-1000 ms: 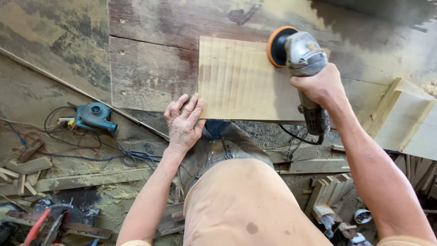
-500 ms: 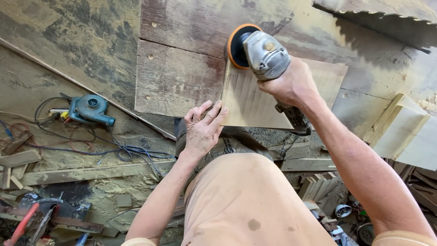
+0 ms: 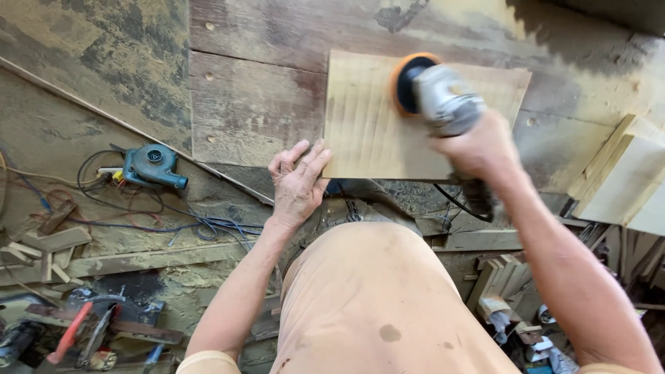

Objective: The person uses an angle grinder with a sanding disc to sand a rectangular wooden board on a workbench. The person holds the board with one hand and moves the tool across the surface, then flips the board to sand the other side.

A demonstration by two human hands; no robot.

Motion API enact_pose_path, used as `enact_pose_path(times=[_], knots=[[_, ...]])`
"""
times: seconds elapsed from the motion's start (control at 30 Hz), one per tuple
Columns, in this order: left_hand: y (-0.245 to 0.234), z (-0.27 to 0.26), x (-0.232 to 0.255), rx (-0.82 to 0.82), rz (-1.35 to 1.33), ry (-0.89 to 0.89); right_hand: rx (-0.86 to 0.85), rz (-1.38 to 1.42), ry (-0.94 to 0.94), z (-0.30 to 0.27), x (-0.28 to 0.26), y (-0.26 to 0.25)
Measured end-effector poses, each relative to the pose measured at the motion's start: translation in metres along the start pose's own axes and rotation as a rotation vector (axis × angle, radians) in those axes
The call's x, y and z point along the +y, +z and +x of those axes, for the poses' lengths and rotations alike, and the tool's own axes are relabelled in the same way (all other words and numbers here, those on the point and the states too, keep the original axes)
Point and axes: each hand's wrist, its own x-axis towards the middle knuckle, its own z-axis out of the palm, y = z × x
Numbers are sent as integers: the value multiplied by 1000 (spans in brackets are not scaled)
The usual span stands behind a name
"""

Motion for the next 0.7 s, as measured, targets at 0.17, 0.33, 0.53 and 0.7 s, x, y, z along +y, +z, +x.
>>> enact_pose_path(times=[0.17, 0.33, 0.53, 0.7], knots=[[-9, -1, 3, -140, 69, 16, 29, 91, 211, 1, 63, -40], [-6, -4, -1, -128, 67, 25, 21, 155, 254, -10, 77, -49], [3, -4, -1, 38, -10, 16, 96, 135, 28, -2, 39, 12], [10, -9, -5, 88, -65, 3, -17, -39, 24, -17, -50, 35]])
